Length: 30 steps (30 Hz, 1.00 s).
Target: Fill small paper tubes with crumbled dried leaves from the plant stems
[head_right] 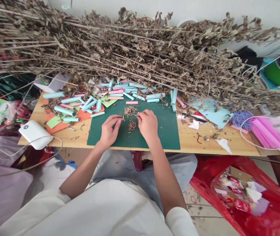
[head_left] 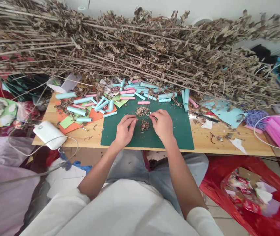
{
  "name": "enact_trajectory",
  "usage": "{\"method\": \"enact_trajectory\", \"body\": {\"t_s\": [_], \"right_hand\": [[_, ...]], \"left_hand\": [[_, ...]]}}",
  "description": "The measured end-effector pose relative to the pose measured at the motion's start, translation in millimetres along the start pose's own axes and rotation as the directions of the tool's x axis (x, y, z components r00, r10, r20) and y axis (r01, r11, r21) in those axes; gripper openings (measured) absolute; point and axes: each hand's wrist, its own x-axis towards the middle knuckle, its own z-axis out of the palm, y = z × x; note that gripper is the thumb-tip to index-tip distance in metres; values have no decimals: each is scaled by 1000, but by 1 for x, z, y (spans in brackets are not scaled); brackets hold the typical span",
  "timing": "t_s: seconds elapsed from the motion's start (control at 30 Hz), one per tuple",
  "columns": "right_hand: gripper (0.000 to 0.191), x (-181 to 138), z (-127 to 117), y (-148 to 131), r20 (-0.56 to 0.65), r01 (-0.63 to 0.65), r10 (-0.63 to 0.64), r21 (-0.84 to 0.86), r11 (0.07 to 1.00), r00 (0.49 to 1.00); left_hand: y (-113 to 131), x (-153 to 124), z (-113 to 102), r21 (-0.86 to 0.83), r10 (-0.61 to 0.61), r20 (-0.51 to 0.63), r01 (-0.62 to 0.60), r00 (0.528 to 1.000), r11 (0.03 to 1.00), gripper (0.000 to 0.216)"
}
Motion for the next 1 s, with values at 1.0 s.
{"method": "enact_trajectory", "body": {"t_s": [1.0], "right_hand": [[13,-22,-2,-41,-94,64,-31,377,924,995]], "left_hand": [[5,9,14,-642,-468,166,455,868,617,30]]}}
